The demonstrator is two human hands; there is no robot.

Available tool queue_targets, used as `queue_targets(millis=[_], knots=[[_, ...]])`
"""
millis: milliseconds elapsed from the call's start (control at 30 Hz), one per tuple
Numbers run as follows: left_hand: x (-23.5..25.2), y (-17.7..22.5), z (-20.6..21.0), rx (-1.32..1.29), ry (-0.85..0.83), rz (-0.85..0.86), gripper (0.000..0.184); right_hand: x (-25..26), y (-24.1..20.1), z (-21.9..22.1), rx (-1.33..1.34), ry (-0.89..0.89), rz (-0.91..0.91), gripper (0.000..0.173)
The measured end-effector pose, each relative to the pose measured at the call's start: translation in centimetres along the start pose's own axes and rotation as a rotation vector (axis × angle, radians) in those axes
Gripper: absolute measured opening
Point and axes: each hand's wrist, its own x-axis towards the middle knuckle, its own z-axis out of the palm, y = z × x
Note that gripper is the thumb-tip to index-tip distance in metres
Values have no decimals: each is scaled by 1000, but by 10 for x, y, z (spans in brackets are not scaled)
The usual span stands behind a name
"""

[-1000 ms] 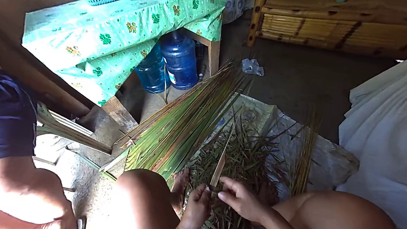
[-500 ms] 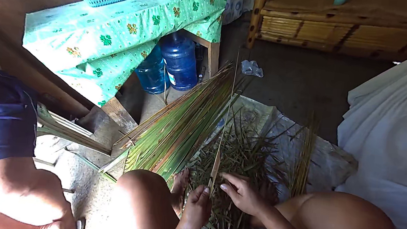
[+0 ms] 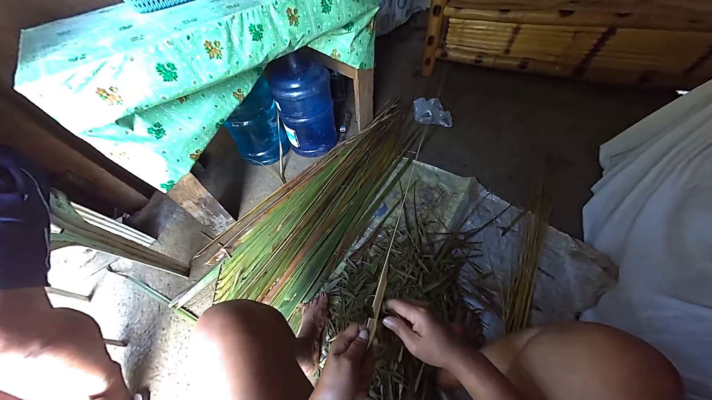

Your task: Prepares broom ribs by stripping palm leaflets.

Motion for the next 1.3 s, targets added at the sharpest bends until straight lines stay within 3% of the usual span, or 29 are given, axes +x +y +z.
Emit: queue_targets(millis=[67, 300, 367, 433, 567, 800, 933, 1033, 1200, 1300], knots=[[-5, 0, -1, -41, -50, -52, 30, 2, 6, -1, -98, 101, -37, 29], [-16, -12, -5, -91, -62, -107, 30, 16, 24, -37, 173, 364, 296, 36], [-14, -9, -7, -114, -61, -118, 32, 13, 15, -37, 301, 317, 310, 36], [-11, -5, -8, -153, -101, -127, 33, 6, 0, -29, 395, 161, 302, 36], [-6, -6, -10, -374, -264, -121, 36, -5, -20, -5, 412, -34, 163, 34], [-8, -9, -15, -644, -421, -182, 29, -1, -9, 6, 137, 137, -79, 31], [-19, -19, -17, -657, -511, -217, 20, 8, 0, -14, 170, 220, 79, 34], [-24, -24, -22, -651, -558, -234, 17, 17, 17, -30, 265, 390, 193, 36], [-26, -28, -25, -547, -545, -184, 28, 20, 22, -39, 469, 628, 216, 34], [-28, -24, -27, -434, -565, -193, 27, 22, 21, -46, 445, 708, 238, 33]])
